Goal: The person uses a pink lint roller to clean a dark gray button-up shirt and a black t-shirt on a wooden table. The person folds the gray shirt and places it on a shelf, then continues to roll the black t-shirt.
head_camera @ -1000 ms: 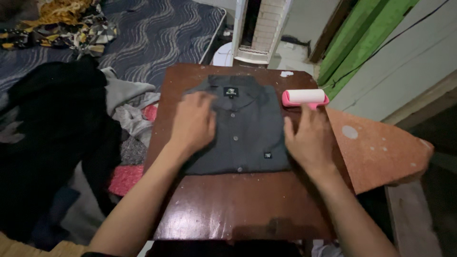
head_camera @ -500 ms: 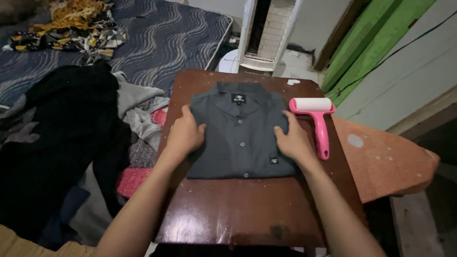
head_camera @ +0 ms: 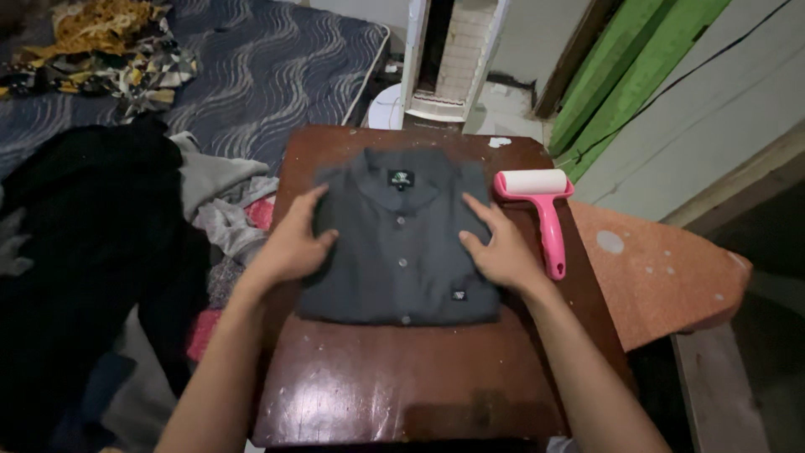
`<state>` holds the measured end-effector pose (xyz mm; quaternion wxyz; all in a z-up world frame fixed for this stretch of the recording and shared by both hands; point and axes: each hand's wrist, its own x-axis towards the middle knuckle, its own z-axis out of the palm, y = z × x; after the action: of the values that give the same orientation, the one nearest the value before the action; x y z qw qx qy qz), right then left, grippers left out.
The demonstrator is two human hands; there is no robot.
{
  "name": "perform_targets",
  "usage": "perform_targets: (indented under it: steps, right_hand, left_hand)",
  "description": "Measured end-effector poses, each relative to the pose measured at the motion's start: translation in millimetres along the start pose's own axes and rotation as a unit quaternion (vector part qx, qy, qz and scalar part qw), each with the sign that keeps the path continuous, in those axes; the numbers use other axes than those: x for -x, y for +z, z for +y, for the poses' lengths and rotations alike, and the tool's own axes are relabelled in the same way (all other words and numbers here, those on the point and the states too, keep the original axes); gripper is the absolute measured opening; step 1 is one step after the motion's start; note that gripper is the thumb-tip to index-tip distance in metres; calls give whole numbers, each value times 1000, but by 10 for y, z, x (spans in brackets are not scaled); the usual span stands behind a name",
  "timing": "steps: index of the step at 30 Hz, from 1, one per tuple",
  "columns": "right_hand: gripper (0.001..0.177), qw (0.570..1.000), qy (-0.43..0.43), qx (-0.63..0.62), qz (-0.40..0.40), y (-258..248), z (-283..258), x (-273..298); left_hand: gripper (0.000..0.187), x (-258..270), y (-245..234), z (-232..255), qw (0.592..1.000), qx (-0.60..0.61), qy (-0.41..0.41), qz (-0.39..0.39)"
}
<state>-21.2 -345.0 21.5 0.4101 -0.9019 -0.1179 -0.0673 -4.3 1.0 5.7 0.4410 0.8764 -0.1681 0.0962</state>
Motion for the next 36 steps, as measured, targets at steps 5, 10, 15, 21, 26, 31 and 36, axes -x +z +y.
perform_targets:
  steps: [5, 10, 15, 21, 26, 31, 36]
  right_hand:
    - [73, 999, -33, 6, 30, -140, -325, 45]
    - [67, 994, -57, -7, 91, -501, -602, 180]
    - [68, 988, -31, -45, 141, -932, -704, 480]
    - [69, 982, -30, -27, 187, -1381, -382, 835]
    - [67, 971, 12, -50, 235, -1648, -95, 1106]
    - [64, 933, 148, 108, 309, -1907, 82, 1353]
    - [60, 931, 115, 65, 340, -2195, 269, 1583]
  left_hand:
    - [75, -24, -178, 337, 992, 12, 109, 57]
    - [73, -161, -270, 782, 986, 20, 153, 67]
    - [67, -321, -130, 1194, 979, 44, 195, 32]
    - [67, -596, 284, 1616, 968, 88, 230, -41]
    - [67, -900, 805, 1821, 957, 105, 257, -81]
    - [68, -1197, 1392, 1974, 943, 104, 299, -102]
    - [68, -1388, 1894, 2186, 926, 153, 316, -141]
